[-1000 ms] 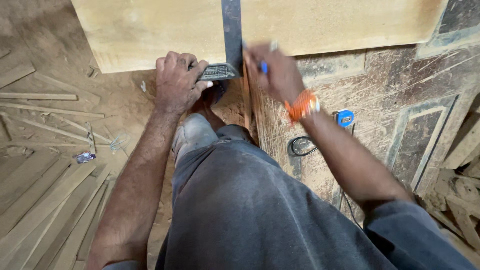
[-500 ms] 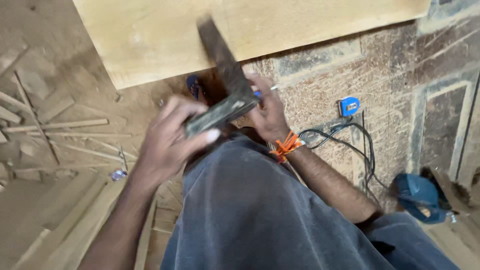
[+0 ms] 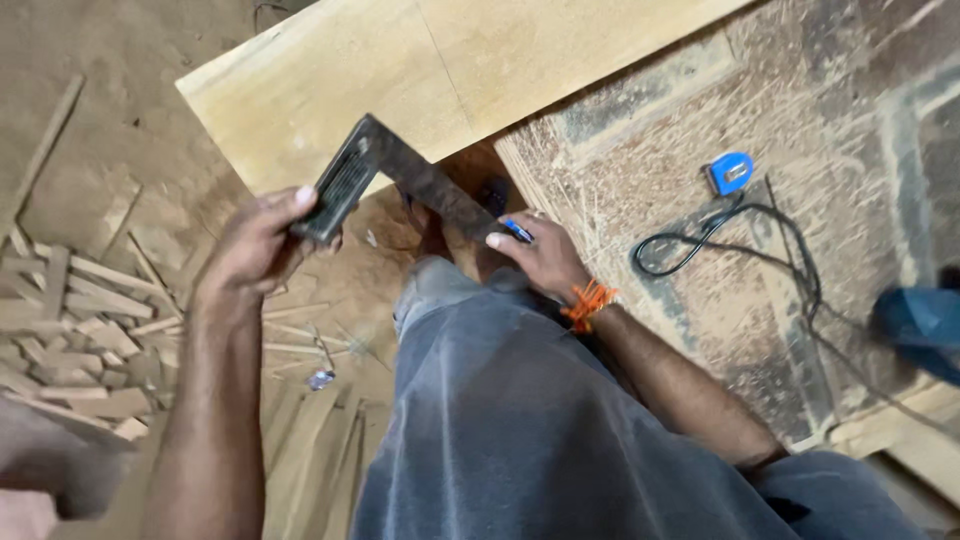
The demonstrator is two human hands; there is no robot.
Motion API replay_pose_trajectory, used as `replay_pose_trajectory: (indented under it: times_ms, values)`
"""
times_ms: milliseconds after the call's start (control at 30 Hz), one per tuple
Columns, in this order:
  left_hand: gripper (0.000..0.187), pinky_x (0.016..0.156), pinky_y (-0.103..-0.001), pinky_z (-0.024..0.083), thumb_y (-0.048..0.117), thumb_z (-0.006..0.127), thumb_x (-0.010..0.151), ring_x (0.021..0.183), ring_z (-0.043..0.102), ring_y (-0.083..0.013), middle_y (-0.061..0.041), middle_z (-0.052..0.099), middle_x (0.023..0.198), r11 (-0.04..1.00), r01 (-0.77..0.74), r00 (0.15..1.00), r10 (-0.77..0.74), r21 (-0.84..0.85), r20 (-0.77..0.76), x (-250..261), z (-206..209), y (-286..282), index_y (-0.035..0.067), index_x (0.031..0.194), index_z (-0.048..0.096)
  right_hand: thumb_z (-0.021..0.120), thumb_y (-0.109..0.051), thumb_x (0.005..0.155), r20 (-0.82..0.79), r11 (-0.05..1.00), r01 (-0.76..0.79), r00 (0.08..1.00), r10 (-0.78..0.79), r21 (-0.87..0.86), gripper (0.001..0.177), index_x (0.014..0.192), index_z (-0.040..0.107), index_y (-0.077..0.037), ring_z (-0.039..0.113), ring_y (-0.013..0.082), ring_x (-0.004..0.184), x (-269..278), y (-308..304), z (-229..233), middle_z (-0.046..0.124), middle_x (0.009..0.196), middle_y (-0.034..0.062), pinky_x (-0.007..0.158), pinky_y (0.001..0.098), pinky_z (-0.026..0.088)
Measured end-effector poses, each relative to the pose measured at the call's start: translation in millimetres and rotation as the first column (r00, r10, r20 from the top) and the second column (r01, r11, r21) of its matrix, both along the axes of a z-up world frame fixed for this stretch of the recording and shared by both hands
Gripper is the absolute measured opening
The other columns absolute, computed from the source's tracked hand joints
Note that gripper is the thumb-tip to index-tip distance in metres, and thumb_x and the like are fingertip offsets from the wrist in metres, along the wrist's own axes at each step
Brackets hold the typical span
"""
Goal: The person measures a wooden board using a tape measure and a square, marks it with a pen, and cuts it using a circular saw.
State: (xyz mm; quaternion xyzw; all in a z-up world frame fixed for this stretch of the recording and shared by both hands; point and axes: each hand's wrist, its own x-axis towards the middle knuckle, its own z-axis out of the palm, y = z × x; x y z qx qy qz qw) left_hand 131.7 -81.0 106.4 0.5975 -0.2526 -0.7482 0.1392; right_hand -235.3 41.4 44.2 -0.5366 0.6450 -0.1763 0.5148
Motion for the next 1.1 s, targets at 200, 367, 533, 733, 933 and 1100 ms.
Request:
replay_pose_trajectory:
  times_ms: [200,367,533,733,933,1100]
  values:
    - [0.051,0.085,-0.032,0.056,0.035,0.077,0.088,0.093,0.067,-0.017,-0.009,0.07,0.107,0.898,0.341,0.921,-0.258,-0.28,0.293,-23.0,-78.5,-97.1,0.005,0.126,0.062,0.071,-0.043,0.092,0.034,0.929,0.271,0.957,-0.288,0.252,0.045,0.117,0.075,-0.005,0.073,0.0209,0.092,35.7,-24.7,-41.8,0.076,0.099,0.0122,0.083,0.0335,0.054]
    - [0.06,0.101,-0.051,0.042,0.035,0.089,0.085,0.113,0.059,-0.0306,-0.011,0.064,0.119,0.487,0.717,0.61,-0.091,-0.499,0.787,-34.5,-150.0,-156.9,0.008,0.132,0.062,0.077,-0.043,0.088,-0.019,0.858,0.469,0.879,-0.476,0.208,0.042,0.099,0.076,-0.003,0.067,0.02,0.072,70.7,-84.2,-52.8,0.074,0.082,0.0108,0.067,0.0352,0.052]
    - [0.061,0.106,-0.057,0.031,0.035,0.088,0.085,0.129,0.046,-0.0377,-0.016,0.058,0.129,0.393,0.705,0.622,0.057,-0.591,0.781,-48.3,-147.0,-168.4,0.005,0.131,0.061,0.085,-0.039,0.083,-0.146,0.799,0.586,0.809,-0.569,0.134,0.038,0.086,0.074,-0.003,0.063,0.0125,0.067,83.4,-95.2,-44.1,0.07,0.074,0.0049,0.064,0.0287,0.05]
    - [0.068,0.108,-0.051,0.039,0.039,0.085,0.091,0.123,0.053,-0.0363,-0.017,0.056,0.125,0.447,0.62,0.698,0.062,-0.645,0.713,-58.0,-130.3,-170.7,0.009,0.145,0.056,0.084,-0.033,0.084,-0.056,0.699,0.696,0.714,-0.698,0.163,0.031,0.086,0.076,-0.004,0.057,0.008,0.066,80.7,-88.1,-59.7,0.067,0.072,0.0002,0.06,0.0266,0.047]
    - [0.068,0.109,-0.046,0.049,0.031,0.077,0.091,0.121,0.058,-0.0315,-0.014,0.057,0.122,0.605,0.502,0.762,0.028,-0.618,0.646,-70.8,-123.5,-178.1,0.022,0.155,0.054,0.087,-0.037,0.084,-0.076,0.67,0.733,0.68,-0.73,0.118,0.038,0.08,0.074,-0.002,0.056,0.0071,0.062,72.4,-87.9,-81.1,0.066,0.067,-0.0012,0.058,0.0264,0.047]
    - [0.065,0.107,-0.048,0.042,0.029,0.081,0.096,0.124,0.051,-0.0389,-0.025,0.048,0.13,0.521,0.466,0.817,0.058,-0.715,0.574,-70.3,-123.9,-177.5,0.013,0.152,0.051,0.087,-0.04,0.084,-0.116,0.632,0.764,0.645,-0.755,0.133,0.04,0.077,0.072,-0.004,0.056,0.0069,0.059,71.1,-88.3,-83.4,0.066,0.066,-0.0009,0.055,0.0249,0.045]
